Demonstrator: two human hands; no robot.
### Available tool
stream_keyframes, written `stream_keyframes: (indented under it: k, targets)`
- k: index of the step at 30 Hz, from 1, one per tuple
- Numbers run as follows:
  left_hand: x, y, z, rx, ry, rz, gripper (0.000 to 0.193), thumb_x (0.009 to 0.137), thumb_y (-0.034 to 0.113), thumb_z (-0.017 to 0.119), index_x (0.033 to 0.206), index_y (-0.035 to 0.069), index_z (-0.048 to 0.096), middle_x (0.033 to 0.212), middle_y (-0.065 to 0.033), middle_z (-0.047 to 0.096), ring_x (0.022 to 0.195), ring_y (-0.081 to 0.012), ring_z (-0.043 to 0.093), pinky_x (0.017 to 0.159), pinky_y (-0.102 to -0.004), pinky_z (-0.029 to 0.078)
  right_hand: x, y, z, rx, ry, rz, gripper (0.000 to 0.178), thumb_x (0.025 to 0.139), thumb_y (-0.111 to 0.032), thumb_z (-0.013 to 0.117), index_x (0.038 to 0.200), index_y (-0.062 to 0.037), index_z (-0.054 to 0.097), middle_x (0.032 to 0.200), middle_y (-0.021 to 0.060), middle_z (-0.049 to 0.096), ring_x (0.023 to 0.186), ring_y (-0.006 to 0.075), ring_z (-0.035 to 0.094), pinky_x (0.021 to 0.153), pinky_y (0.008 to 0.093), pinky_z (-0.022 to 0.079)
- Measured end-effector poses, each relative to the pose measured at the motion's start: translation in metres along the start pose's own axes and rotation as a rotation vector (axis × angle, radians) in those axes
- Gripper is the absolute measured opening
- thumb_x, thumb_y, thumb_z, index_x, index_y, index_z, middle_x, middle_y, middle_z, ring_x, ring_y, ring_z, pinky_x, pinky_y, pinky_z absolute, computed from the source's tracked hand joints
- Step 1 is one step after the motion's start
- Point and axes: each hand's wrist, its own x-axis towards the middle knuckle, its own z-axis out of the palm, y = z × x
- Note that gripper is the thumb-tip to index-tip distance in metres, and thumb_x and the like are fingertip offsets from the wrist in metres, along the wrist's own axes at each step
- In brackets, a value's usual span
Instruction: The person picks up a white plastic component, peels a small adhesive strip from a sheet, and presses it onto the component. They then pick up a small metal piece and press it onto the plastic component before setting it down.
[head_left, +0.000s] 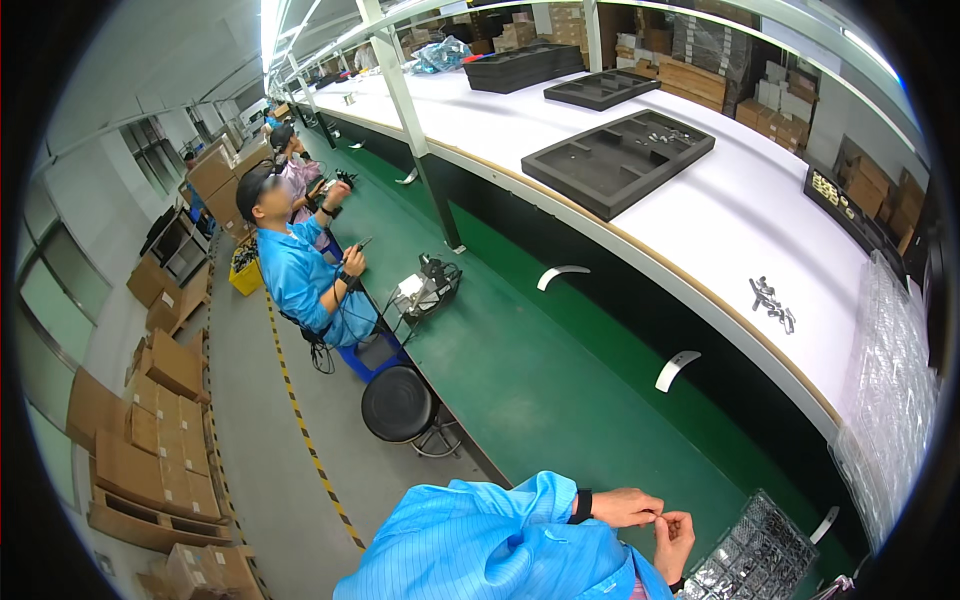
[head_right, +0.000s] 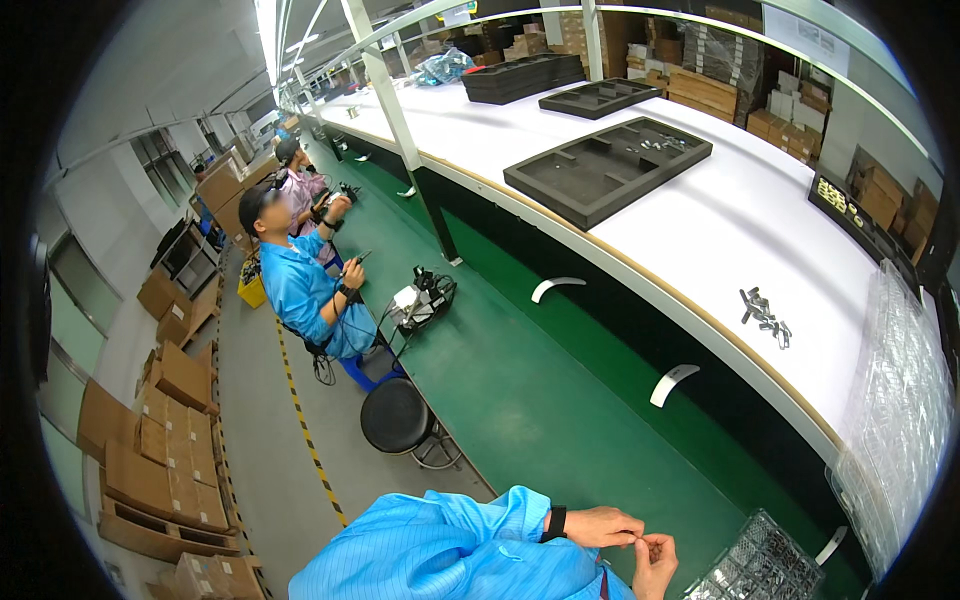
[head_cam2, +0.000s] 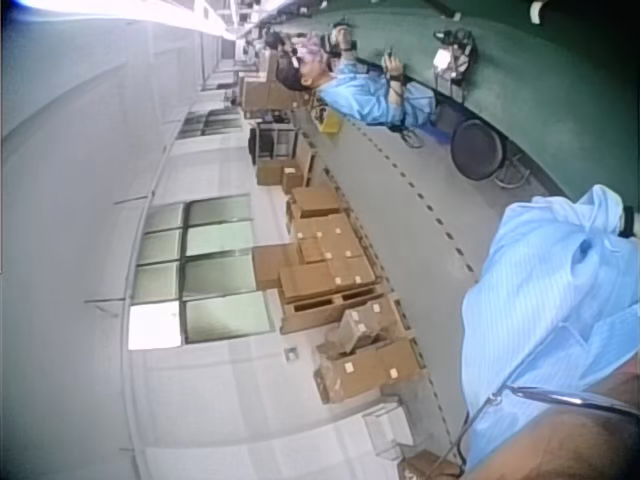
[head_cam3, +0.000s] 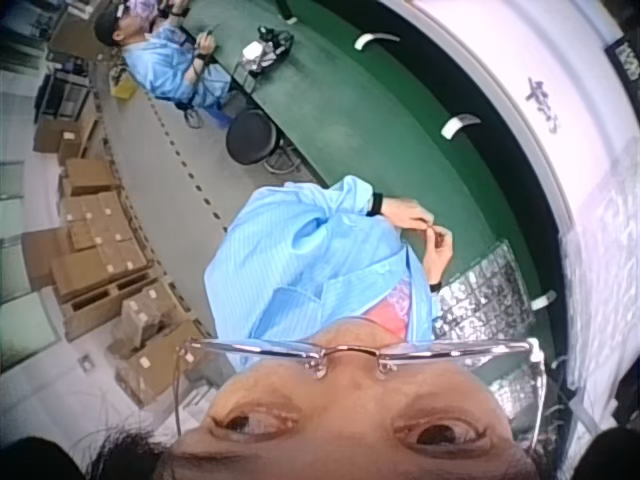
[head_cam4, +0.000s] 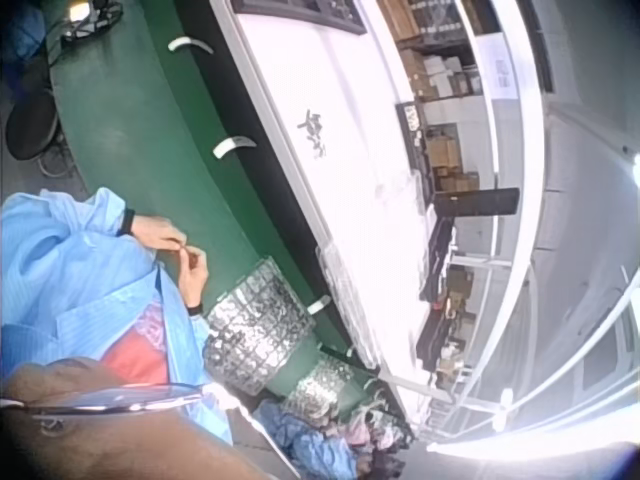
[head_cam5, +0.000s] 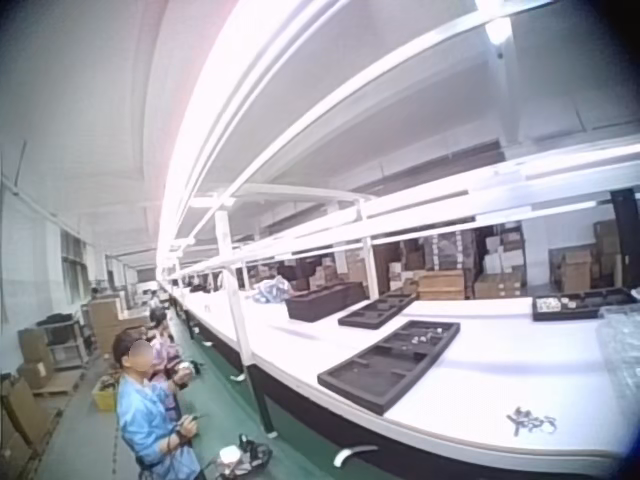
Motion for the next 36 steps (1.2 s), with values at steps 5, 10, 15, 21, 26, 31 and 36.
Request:
stream_keyframes:
  k: [5, 10, 15, 21, 26, 31, 36]
  targets:
    - [-0.008, 0.004, -0.002, 0.01, 0.006, -0.032, 0.017, 0.092, 0.021, 0.048, 0.091, 0.005, 0.052, 0.075, -0.0117, 0.057, 0.072, -0.0288, 0.056, 0.063, -0.0416, 0.041, -0.002, -0.005, 0.005, -0.035, -0.02, 0.018, 0.009, 0.085, 0.0, 0.061, 0.089, -0.0004, 0.053, 0.075, 0.0009, 0.055, 0.064, 0.0051, 0.049, 0.056, 0.0191, 0.039]
    - [-0.011, 0.001, 0.002, 0.085, 0.001, 0.016, 0.019, 0.093, 0.023, 0.048, 0.093, 0.005, 0.053, 0.076, -0.0124, 0.058, 0.071, -0.0307, 0.057, 0.063, -0.0409, 0.043, -0.008, -0.001, 0.007, -0.038, 0.021, 0.017, 0.009, 0.085, -0.001, 0.061, 0.089, -0.0004, 0.053, 0.075, 0.0011, 0.055, 0.064, 0.0053, 0.049, 0.056, 0.0194, 0.039]
    - [-0.013, 0.01, -0.008, 0.088, 0.022, -0.06, 0.023, 0.095, 0.025, 0.048, 0.099, 0.004, 0.056, 0.084, -0.0129, 0.062, 0.079, -0.0301, 0.062, 0.069, -0.0387, 0.049, -0.005, -0.01, 0.009, -0.146, 0.011, -0.072, 0.012, 0.084, -0.008, 0.066, 0.089, 0.0011, 0.059, 0.079, 0.0076, 0.064, 0.074, 0.0125, 0.062, 0.066, 0.026, 0.051]
    - [-0.006, 0.016, -0.011, 0.015, 0.05, -0.101, 0.018, 0.094, 0.017, 0.052, 0.098, 0.001, 0.058, 0.088, -0.0116, 0.066, 0.082, -0.0218, 0.065, 0.073, -0.0329, 0.05, -0.004, -0.034, 0.003, -0.149, -0.008, -0.096, 0.016, 0.089, -0.017, 0.062, 0.095, -0.0018, 0.059, 0.082, 0.0081, 0.068, 0.076, 0.0163, 0.066, 0.066, 0.0282, 0.052]
    - [0.003, 0.022, -0.003, 0.035, -0.017, -0.076, 0.017, 0.095, 0.015, 0.051, 0.097, 0.0, 0.057, 0.084, -0.0124, 0.067, 0.079, -0.021, 0.066, 0.071, -0.0314, 0.05, -0.014, -0.022, -0.011, -0.142, -0.014, -0.125, 0.018, 0.088, -0.018, 0.064, 0.097, -0.003, 0.06, 0.085, 0.0096, 0.066, 0.075, 0.0179, 0.065, 0.066, 0.0285, 0.051]
    - [0.004, 0.025, 0.002, 0.053, -0.005, -0.078, 0.016, 0.094, 0.014, 0.05, 0.096, 0.0, 0.056, 0.082, -0.0109, 0.068, 0.078, -0.0206, 0.066, 0.07, -0.0312, 0.05, -0.02, -0.014, -0.012, -0.146, 0.016, -0.13, 0.02, 0.088, -0.02, 0.063, 0.098, -0.0028, 0.059, 0.085, 0.009, 0.065, 0.074, 0.0172, 0.063, 0.065, 0.0291, 0.05]
    - [0.002, 0.022, 0.002, 0.03, 0.019, -0.079, 0.013, 0.093, 0.011, 0.051, 0.095, -0.001, 0.057, 0.081, -0.0107, 0.067, 0.076, -0.0198, 0.065, 0.069, -0.0305, 0.049, -0.021, -0.013, -0.01, -0.175, 0.019, -0.129, 0.021, 0.089, -0.021, 0.062, 0.098, -0.0027, 0.059, 0.085, 0.0089, 0.065, 0.074, 0.0176, 0.063, 0.065, 0.0295, 0.049]
